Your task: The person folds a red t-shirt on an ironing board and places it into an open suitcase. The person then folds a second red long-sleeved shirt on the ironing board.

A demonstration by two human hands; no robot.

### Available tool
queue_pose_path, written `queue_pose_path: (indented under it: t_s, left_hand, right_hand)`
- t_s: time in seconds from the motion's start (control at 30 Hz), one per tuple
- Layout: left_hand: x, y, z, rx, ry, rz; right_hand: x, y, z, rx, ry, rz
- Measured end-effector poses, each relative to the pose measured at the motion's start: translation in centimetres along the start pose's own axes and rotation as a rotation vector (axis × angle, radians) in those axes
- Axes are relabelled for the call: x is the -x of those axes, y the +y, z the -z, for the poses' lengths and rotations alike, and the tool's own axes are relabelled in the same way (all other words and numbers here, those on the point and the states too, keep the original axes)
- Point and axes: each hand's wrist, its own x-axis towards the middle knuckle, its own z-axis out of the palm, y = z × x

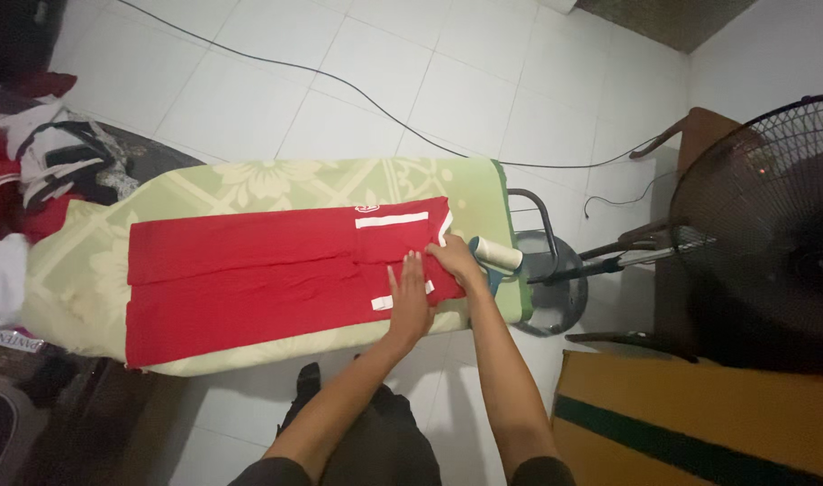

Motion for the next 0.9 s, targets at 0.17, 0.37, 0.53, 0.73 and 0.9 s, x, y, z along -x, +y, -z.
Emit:
queue_pose_path:
  t_s: [0.17,0.37,0.53,0.73,0.9]
  left_hand:
    - [-0.1,-1.0,1.5,0.366,0.163,-0.112]
    - [-0.8,-2.8,2.7,0.844,0.089,0.155]
    - [-1.3,-4.3,2.9,1.098,0.129,0.279]
    - [-1.1,-6.3,1.4,1.139,0.029,0.382]
    - [-0.8,-8.2,-0.7,1.199,0.137,0.207]
  right_hand:
    - [0.4,-1.0,0.7,0.043,-0.016,0.118]
    - [-2.1,2.9,0.9,-0.524,0.058,-0.067]
    - [-4.8,5.0,-1.9,-0.782,0.251,0.093]
    - [-6.3,0.8,-2.3,-0.625,0.041,0.339]
    - [-4.9,-3.9,-1.4,-0.564,-0.113,0.197]
